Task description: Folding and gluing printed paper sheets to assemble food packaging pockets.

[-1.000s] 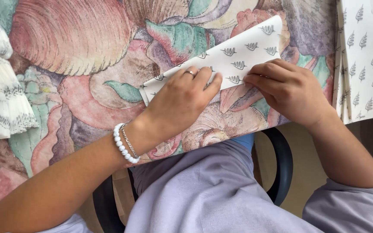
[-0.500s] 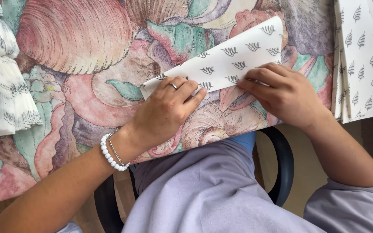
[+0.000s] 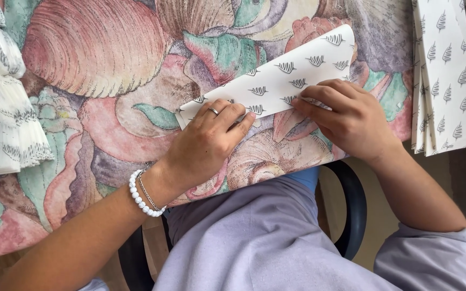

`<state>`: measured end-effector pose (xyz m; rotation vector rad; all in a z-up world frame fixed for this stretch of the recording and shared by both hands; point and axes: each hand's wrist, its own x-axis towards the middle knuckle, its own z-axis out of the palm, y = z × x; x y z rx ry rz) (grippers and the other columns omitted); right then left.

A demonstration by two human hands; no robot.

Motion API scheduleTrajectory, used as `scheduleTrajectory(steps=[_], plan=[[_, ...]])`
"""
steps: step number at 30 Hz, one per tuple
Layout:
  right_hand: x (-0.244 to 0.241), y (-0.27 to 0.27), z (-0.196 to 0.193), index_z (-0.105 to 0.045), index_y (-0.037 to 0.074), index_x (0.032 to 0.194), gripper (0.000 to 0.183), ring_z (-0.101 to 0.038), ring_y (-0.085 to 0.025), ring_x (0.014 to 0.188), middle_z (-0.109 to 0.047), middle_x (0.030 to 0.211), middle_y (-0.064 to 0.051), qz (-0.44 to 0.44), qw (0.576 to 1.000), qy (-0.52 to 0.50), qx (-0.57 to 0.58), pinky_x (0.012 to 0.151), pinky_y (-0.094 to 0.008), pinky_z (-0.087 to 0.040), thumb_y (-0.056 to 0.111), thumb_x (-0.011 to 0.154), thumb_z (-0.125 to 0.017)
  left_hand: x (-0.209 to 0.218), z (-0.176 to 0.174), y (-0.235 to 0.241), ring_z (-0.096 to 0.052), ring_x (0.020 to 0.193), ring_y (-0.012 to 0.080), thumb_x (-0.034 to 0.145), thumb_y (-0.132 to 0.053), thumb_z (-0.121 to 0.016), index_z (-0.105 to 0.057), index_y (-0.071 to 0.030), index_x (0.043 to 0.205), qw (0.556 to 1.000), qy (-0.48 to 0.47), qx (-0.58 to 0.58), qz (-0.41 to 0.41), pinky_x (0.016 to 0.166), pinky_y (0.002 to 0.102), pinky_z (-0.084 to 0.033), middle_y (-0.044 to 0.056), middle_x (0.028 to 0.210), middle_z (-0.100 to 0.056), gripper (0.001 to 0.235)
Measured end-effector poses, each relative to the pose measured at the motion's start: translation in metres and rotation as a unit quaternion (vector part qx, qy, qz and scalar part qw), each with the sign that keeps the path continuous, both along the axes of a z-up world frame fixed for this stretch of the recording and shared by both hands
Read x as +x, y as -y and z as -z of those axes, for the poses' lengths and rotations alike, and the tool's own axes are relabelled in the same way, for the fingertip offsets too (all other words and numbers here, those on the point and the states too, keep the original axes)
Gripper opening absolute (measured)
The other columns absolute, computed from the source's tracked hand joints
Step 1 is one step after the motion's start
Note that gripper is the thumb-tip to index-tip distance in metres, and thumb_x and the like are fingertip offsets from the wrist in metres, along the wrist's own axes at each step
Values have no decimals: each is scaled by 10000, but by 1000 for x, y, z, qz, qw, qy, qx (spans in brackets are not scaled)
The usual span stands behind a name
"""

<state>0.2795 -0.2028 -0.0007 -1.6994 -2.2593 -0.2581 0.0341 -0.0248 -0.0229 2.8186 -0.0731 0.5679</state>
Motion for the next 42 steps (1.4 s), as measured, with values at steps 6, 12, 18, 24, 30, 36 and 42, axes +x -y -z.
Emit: scheduleTrajectory(steps=[6,12,18,24,30,36,42], plan=[[1,-3,1,-742,17,1171,199,-654,-272,916,-655,1096,-92,2,1000,-3,-24,668,-340,-533,-84,1029,-647,-2,-11,1,-588,1034,320,980,0,-543,-703,15,1185,1000,21,10,-6,990,430,-506,172,1152,-647,261],[1,-2,1,-759,33,1152,212,-683,-243,924,-670,1103,-76,3,999,31,-11,720,-322,-576,-93,1012,-662,-4,-23,8,-598,918,281,1014,-41,-582,-722,-10,1080,995,41,67,-57,922,401,-531,104,989,-641,157],[9,4,3,-747,-27,1147,202,-679,-272,921,-657,1082,-120,-8,999,33,-10,828,-372,-615,-122,1000,-646,-7,-22,4,-634,886,264,988,-10,-670,-733,-8,1056,996,47,50,-60,875,384,-556,102,964,-658,93],[9,4,3,-744,-44,1101,158,-682,-268,911,-638,1081,-129,-8,999,52,1,818,-363,-625,-121,1008,-641,-10,-24,4,-638,938,287,980,0,-653,-720,12,1062,998,38,28,-52,919,395,-549,129,1015,-670,106],[8,4,1,-711,-50,1074,42,-658,-260,868,-626,1080,-120,-7,998,65,2,766,-364,-602,-50,1038,-691,-14,-24,9,-617,885,274,976,-50,-637,-749,-55,1058,993,31,79,-88,789,395,-522,95,1012,-673,139],[8,7,0,-760,5,1157,184,-689,-233,940,-666,1131,-93,10,996,83,-15,836,-344,-638,-61,1006,-680,-23,-20,7,-613,950,274,907,-99,-736,-725,7,1133,995,-3,47,-82,832,373,-557,114,1023,-657,250],[-22,-16,-5,-765,2,1123,242,-690,-209,921,-720,1077,-117,-40,999,-8,-24,832,-311,-637,-122,945,-658,-17,-31,11,-584,818,207,1000,-32,-745,-726,-35,823,988,54,96,-108,611,308,-543,39,817,-594,178]])
